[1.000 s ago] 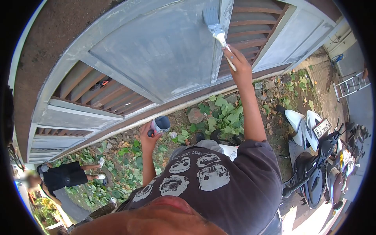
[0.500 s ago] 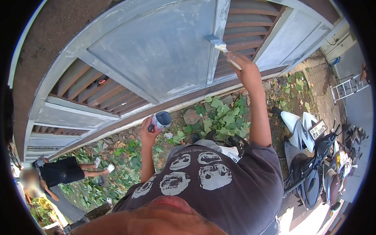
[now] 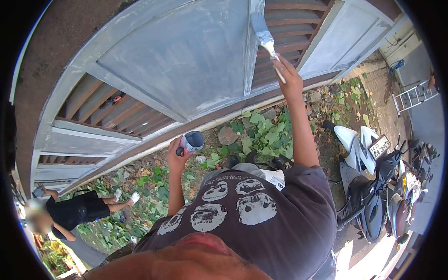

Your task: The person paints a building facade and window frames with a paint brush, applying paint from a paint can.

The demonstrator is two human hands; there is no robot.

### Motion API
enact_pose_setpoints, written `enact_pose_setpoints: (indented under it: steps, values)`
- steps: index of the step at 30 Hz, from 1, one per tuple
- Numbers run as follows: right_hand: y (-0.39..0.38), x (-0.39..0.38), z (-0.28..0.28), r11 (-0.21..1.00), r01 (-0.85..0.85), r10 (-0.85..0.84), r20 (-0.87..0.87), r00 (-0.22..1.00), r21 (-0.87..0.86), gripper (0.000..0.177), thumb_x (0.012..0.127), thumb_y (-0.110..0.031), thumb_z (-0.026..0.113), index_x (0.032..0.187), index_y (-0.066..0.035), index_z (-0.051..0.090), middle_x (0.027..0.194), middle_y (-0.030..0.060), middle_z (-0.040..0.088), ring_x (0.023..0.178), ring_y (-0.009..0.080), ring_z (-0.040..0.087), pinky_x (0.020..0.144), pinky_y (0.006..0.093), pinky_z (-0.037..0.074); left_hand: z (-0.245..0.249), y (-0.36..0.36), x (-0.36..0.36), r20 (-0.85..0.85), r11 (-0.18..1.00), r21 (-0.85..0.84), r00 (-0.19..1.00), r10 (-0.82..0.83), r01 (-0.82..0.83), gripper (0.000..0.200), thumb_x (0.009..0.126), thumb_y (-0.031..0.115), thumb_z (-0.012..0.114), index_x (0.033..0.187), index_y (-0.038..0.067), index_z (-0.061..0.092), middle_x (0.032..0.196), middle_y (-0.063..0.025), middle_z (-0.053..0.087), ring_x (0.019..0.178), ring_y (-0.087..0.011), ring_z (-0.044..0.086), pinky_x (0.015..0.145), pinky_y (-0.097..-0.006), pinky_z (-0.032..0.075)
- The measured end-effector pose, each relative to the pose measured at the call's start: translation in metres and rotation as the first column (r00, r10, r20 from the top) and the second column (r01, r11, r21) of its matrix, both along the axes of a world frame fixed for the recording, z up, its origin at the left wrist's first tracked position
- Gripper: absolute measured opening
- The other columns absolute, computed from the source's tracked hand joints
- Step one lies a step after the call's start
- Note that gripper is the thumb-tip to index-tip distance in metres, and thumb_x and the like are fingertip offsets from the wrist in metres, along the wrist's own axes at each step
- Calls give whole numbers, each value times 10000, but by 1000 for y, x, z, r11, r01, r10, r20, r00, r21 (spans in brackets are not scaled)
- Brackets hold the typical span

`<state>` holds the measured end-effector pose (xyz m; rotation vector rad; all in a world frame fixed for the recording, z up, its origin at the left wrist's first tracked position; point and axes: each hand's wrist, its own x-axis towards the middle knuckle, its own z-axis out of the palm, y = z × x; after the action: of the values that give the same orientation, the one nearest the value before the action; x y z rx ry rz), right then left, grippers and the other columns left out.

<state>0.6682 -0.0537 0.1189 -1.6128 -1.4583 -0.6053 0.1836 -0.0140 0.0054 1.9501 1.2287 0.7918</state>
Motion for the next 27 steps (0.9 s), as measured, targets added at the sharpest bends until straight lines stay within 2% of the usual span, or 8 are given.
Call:
enact_pose_setpoints:
  steps: [7, 11, 15, 18, 19, 23, 26, 27]
  values:
    - [-28, -3, -89, 861, -105, 28, -159, 987, -498, 658, 821, 72, 676, 1395, -245, 622, 1392, 77, 642, 1150, 357, 664, 911, 469, 571, 6, 0, 4, 4, 999, -51, 1000, -3, 4, 856, 588, 50, 931, 1389, 50, 630, 1273, -156, 653, 1129, -316, 660, 972, -386, 524]
    - [-27, 6, -59, 790, -101, 11, -151, 989, -605, 593, 836, 48, 683, 1360, -228, 651, 1359, 86, 661, 1149, 354, 665, 916, 469, 571, 3, 3, 6, 9, 998, -37, 999, -48, 49, 857, 592, 53, 930, 1393, 48, 627, 1270, -156, 648, 1121, -316, 659, 971, -384, 521]
    - [-16, 6, 38, 938, -48, 51, 1, 999, -343, 461, 869, -1, 697, 1281, -205, 705, 1299, 87, 701, 1066, 337, 705, 859, 428, 596, -4, 9, 10, 16, 995, 7, 995, -99, 99, 843, 591, 55, 931, 1378, 30, 629, 1274, -155, 647, 1122, -314, 658, 973, -380, 519]
    - [-17, -1, 113, 972, -23, 20, -13, 1000, -232, 408, 878, 16, 723, 1261, -122, 716, 1301, 110, 708, 1136, 332, 704, 908, 384, 586, -1, 10, 15, 6, 994, 16, 995, -104, 103, 834, 591, 51, 930, 1369, 21, 629, 1282, -157, 646, 1129, -317, 655, 977, -377, 517]
    - [-17, -3, 130, 996, -10, 14, 43, 999, -93, 386, 892, 11, 721, 1258, -113, 719, 1285, 111, 716, 1136, 327, 706, 907, 375, 584, 0, 11, 17, 10, 994, 18, 994, -107, 107, 834, 591, 51, 930, 1369, 21, 629, 1282, -157, 646, 1129, -317, 655, 977, -377, 517]
    - [-10, 2, 127, 960, -29, 9, 74, 997, 278, 359, 912, 0, 722, 1258, -98, 721, 1245, 121, 732, 1139, 315, 712, 910, 369, 579, -9, 13, 15, 12, 994, 18, 994, -111, 111, 843, 586, 60, 936, 1374, 53, 637, 1307, -154, 644, 1140, -328, 658, 970, -390, 526]
    - [-5, -5, 101, 990, -2, -5, 47, 999, 140, 376, 900, 12, 725, 1261, -92, 719, 1249, 138, 725, 1138, 329, 709, 917, 370, 577, -15, 13, 12, 29, 994, 31, 994, -108, 107, 850, 583, 82, 948, 1378, 88, 647, 1325, -148, 641, 1137, -335, 663, 949, -400, 539]
    - [-6, -6, 88, 999, -18, 18, -25, 1000, 26, 438, 880, 38, 702, 1270, -160, 720, 1291, 90, 710, 1104, 317, 710, 884, 383, 582, -15, 12, 9, 34, 994, 27, 993, -109, 108, 848, 586, 90, 949, 1378, 86, 647, 1326, -147, 638, 1136, -331, 662, 946, -398, 538]
